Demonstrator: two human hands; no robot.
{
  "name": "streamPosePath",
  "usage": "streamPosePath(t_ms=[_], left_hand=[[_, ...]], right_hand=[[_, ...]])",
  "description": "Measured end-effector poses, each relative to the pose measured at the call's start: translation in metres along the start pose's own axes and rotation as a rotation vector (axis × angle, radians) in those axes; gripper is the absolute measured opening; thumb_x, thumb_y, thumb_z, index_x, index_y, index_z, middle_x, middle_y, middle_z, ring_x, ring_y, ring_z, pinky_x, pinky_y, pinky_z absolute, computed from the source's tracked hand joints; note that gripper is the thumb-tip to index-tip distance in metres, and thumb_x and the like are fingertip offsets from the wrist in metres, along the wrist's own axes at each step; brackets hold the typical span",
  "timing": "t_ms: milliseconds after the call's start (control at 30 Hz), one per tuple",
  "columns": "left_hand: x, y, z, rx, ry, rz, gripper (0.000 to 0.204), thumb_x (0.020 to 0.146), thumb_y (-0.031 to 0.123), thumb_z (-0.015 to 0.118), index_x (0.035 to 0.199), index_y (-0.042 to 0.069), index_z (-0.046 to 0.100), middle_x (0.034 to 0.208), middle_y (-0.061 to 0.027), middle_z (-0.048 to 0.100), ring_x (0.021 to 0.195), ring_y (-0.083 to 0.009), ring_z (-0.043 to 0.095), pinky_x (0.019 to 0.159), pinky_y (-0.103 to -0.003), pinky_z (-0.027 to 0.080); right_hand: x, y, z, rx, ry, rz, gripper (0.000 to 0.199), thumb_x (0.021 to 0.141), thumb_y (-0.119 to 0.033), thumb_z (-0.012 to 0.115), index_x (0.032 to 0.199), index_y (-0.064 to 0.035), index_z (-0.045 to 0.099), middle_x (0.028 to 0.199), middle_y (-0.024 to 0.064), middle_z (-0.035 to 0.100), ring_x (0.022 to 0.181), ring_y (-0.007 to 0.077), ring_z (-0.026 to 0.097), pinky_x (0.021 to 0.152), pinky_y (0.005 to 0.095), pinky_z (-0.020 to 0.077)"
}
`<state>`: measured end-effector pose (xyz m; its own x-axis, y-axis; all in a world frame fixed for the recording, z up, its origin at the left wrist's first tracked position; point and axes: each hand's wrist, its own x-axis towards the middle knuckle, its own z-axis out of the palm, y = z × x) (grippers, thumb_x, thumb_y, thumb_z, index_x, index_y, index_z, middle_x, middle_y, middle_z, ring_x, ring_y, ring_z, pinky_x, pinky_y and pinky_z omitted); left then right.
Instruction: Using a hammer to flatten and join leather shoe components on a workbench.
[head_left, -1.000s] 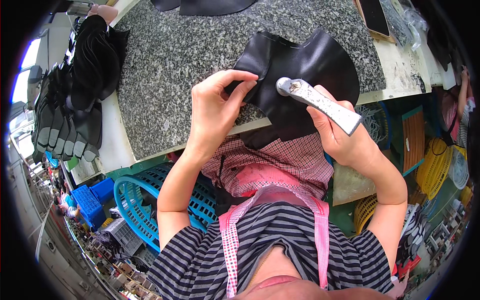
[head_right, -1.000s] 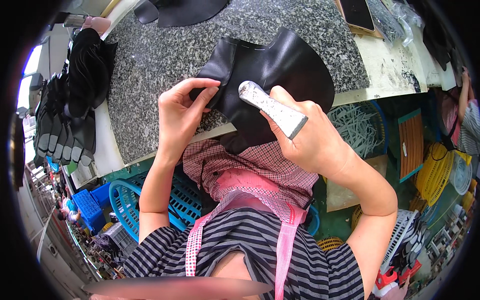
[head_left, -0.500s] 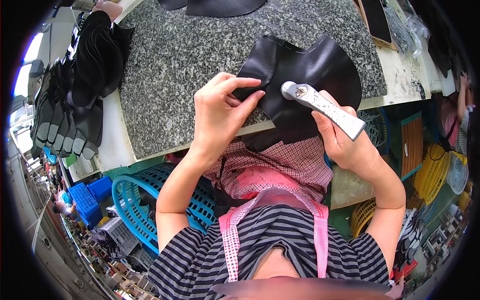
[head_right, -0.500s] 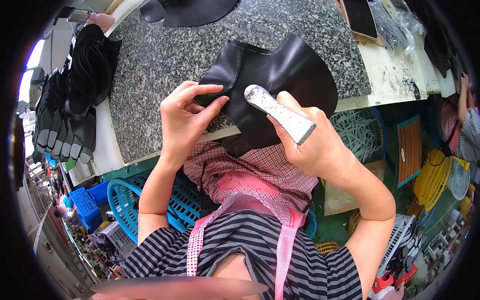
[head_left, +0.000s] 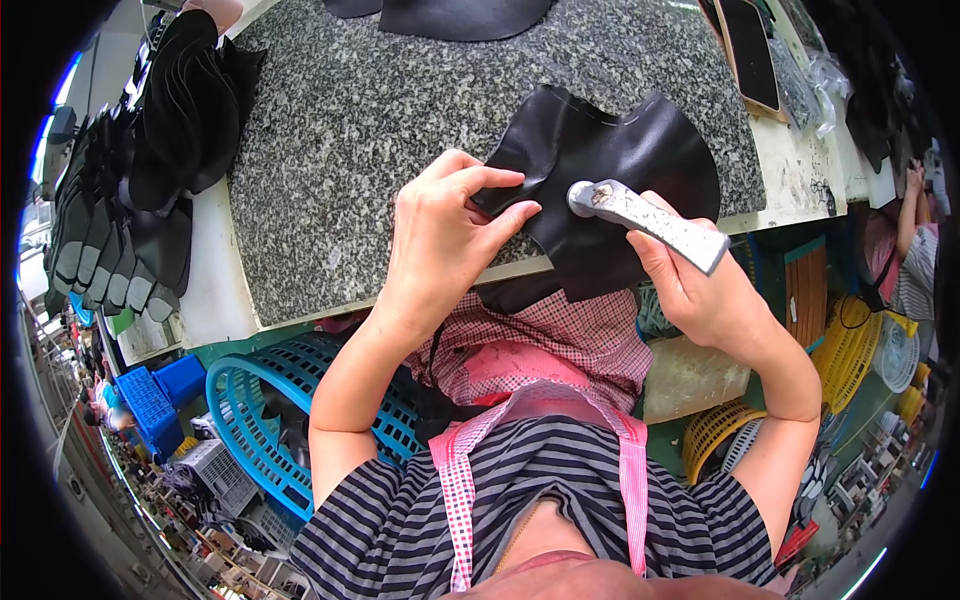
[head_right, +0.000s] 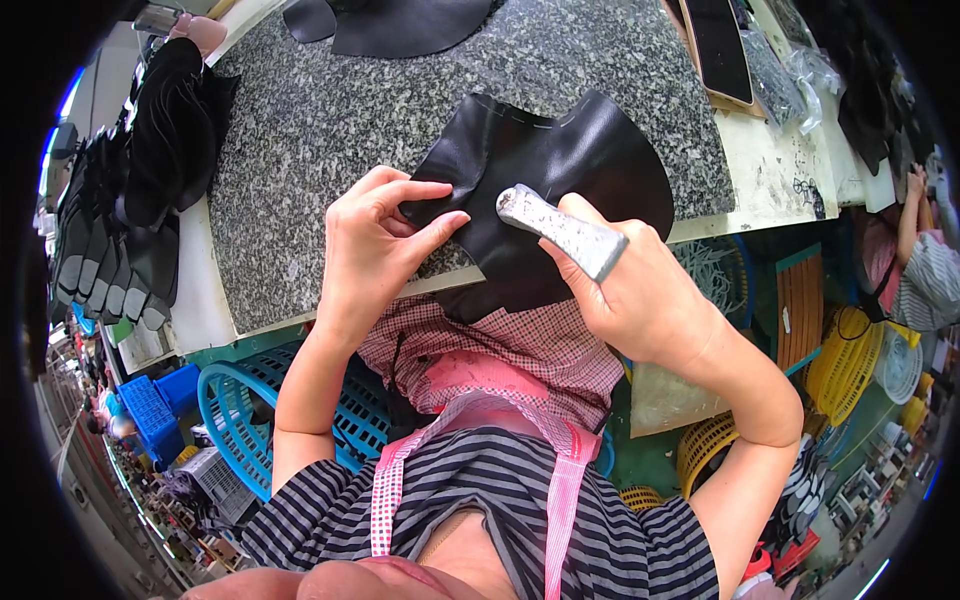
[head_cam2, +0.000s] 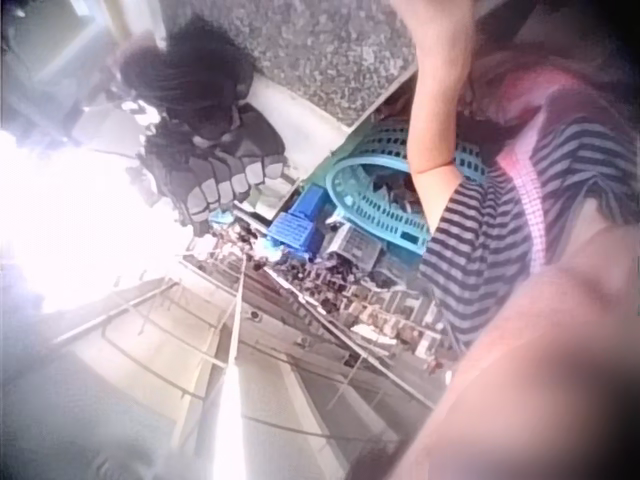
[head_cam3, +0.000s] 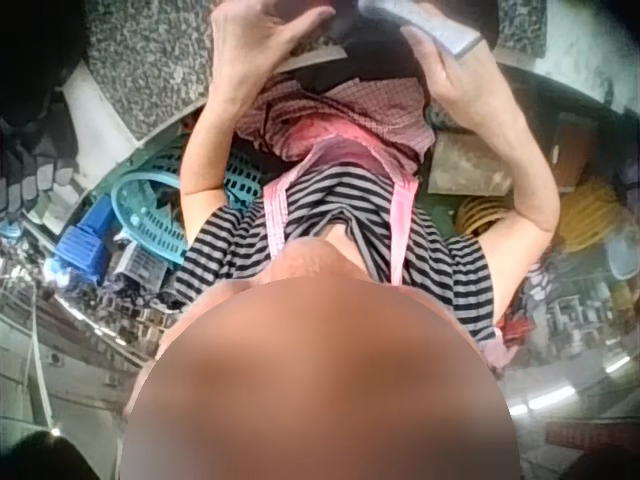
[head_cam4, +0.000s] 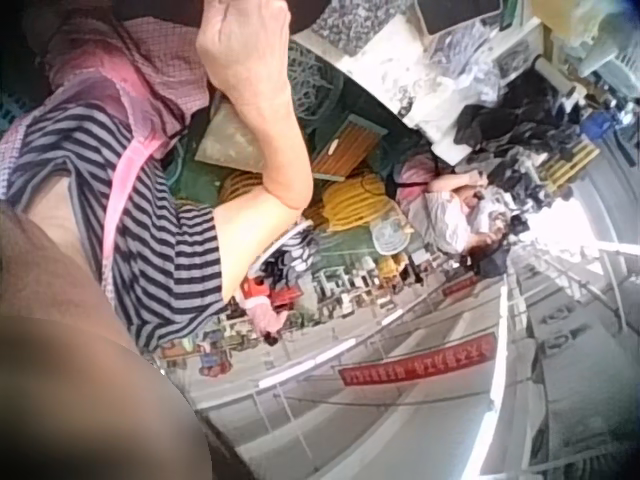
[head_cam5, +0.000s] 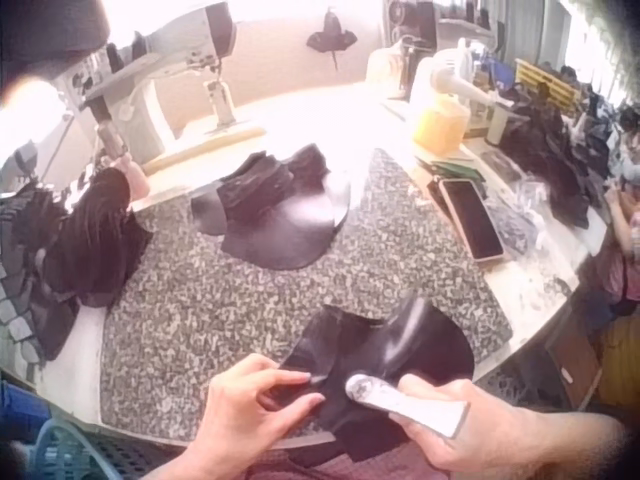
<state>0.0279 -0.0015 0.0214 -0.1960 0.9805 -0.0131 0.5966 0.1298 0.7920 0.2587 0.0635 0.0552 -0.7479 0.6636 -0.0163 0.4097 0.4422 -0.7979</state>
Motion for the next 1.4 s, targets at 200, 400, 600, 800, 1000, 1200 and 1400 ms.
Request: streamPosePath(t_ms=[200, 400, 600, 800, 1000, 1200, 1400], left_hand=[[-0.001, -0.009, 0.001, 0.009, 0.024, 0.056, 0.027, 0.076, 0.012, 0.084, 0.100, 0.005, 0.075, 0.087, -0.0020, 0.062, 0.057, -0.0040, 0.058, 0.052, -0.019, 0.047], [0.005, -0.008, 0.001, 0.008, 0.003, 0.081, 0.028, 0.075, 0.012, 0.085, 0.100, 0.004, 0.075, 0.086, -0.0025, 0.062, 0.058, -0.0050, 0.060, 0.053, -0.020, 0.049], [0.003, -0.009, 0.001, 0.004, -0.007, 0.081, 0.029, 0.074, 0.012, 0.085, 0.100, 0.004, 0.075, 0.086, -0.0029, 0.061, 0.058, -0.0052, 0.060, 0.053, -0.020, 0.049], [0.001, -0.011, 0.001, 0.006, 0.002, 0.084, 0.029, 0.075, 0.012, 0.085, 0.100, 0.003, 0.074, 0.086, -0.0030, 0.061, 0.057, -0.0051, 0.059, 0.053, -0.020, 0.049], [0.001, -0.007, -0.001, -0.021, -0.039, 0.024, 0.028, 0.076, 0.016, 0.083, 0.098, 0.002, 0.073, 0.091, -0.0098, 0.063, 0.061, -0.0182, 0.067, 0.060, -0.030, 0.054], [-0.005, -0.009, 0.005, -0.011, 0.038, 0.081, 0.018, 0.078, 0.011, 0.080, 0.092, 0.004, 0.071, 0.087, -0.0079, 0.063, 0.061, -0.0187, 0.067, 0.058, -0.029, 0.054], [-0.008, -0.017, 0.003, -0.018, 0.073, 0.196, 0.012, 0.079, 0.005, 0.077, 0.091, 0.006, 0.074, 0.079, -0.0066, 0.064, 0.063, -0.0174, 0.067, 0.058, -0.027, 0.054]], right_hand=[[0.018, -0.009, -0.006, -0.046, 0.213, -0.147, 0.013, 0.093, -0.002, 0.056, 0.102, 0.0067, 0.060, 0.077, 0.0210, 0.057, 0.066, 0.0392, 0.063, 0.057, 0.0383, 0.0480], [0.034, -0.006, -0.002, -0.119, -0.063, 0.012, 0.025, 0.089, -0.003, 0.052, 0.113, 0.0044, 0.057, 0.075, 0.0247, 0.060, 0.072, 0.0425, 0.065, 0.062, 0.0470, 0.0515], [0.033, 0.000, 0.007, -0.171, -0.134, 0.024, 0.023, 0.089, -0.001, 0.051, 0.109, 0.0022, 0.061, 0.079, 0.0261, 0.062, 0.074, 0.0428, 0.065, 0.062, 0.0469, 0.0527], [0.030, -0.011, 0.005, -0.118, 0.113, -0.228, 0.022, 0.085, 0.001, 0.053, 0.106, 0.0035, 0.059, 0.094, 0.0231, 0.056, 0.074, 0.0418, 0.064, 0.060, 0.0450, 0.0513], [0.026, -0.009, 0.005, -0.145, 0.192, -0.165, 0.015, 0.092, 0.001, 0.053, 0.105, 0.0037, 0.058, 0.078, 0.0207, 0.055, 0.068, 0.0433, 0.061, 0.054, 0.0406, 0.0483], [-0.002, -0.009, 0.025, -0.062, 0.069, 0.039, 0.019, 0.084, 0.004, 0.057, 0.102, 0.0022, 0.051, 0.071, 0.0227, 0.056, 0.073, 0.0464, 0.061, 0.056, 0.0489, 0.0472], [-0.010, -0.011, 0.025, -0.149, -0.029, 0.246, 0.040, 0.097, -0.013, 0.061, 0.131, 0.0075, 0.054, 0.086, 0.0159, 0.062, 0.076, 0.0269, 0.052, 0.075, 0.0356, 0.0444]])
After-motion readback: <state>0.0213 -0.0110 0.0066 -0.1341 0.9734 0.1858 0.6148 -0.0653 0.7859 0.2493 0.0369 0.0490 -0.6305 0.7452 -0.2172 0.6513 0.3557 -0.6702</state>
